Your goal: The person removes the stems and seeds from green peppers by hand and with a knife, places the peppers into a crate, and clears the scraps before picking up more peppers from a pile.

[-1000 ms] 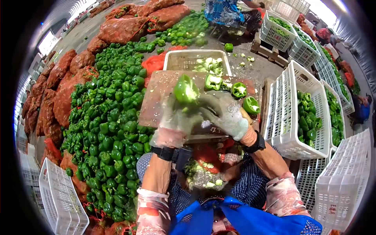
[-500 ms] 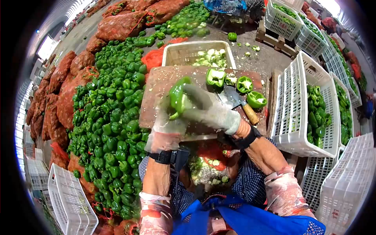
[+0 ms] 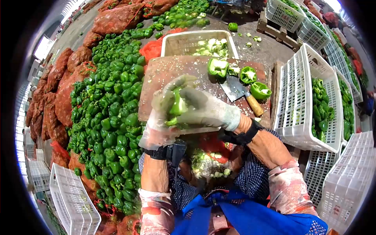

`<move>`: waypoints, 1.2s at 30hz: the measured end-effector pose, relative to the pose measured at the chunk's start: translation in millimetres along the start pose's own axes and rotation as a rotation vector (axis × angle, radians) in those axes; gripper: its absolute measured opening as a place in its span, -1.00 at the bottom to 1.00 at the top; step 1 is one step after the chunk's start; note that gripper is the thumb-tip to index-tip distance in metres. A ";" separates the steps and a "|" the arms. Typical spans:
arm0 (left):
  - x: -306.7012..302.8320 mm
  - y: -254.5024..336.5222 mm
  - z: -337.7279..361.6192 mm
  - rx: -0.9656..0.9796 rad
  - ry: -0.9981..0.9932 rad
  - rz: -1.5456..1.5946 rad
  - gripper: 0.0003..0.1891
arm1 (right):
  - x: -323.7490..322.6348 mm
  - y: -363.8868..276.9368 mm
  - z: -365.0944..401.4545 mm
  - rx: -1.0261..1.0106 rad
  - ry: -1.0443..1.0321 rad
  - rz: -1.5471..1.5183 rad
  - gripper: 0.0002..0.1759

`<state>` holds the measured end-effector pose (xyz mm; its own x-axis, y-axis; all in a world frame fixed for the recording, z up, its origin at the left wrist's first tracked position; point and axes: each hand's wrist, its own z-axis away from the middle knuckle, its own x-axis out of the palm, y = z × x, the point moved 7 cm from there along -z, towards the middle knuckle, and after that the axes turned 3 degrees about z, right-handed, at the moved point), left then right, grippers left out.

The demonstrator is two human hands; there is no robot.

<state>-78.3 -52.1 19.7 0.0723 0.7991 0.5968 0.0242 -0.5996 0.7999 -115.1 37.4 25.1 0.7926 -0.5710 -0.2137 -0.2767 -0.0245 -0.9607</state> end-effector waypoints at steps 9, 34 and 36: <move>-19.5 -2.6 2.0 0.076 0.130 -0.108 -0.40 | 16.5 9.4 -4.3 -0.395 0.016 0.792 -0.51; -33.5 13.8 -19.0 0.115 0.312 0.052 -0.47 | -39.5 -2.8 9.0 -0.064 0.031 0.113 -0.54; -46.8 16.9 -8.8 0.157 0.265 0.247 -0.45 | -54.4 9.7 7.3 0.096 0.030 0.478 -0.51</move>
<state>-90.0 -99.3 5.8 -0.1645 0.6011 0.7821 0.1919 -0.7582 0.6231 -157.0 74.2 26.1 0.5724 -0.5231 -0.6314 -0.5537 0.3214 -0.7682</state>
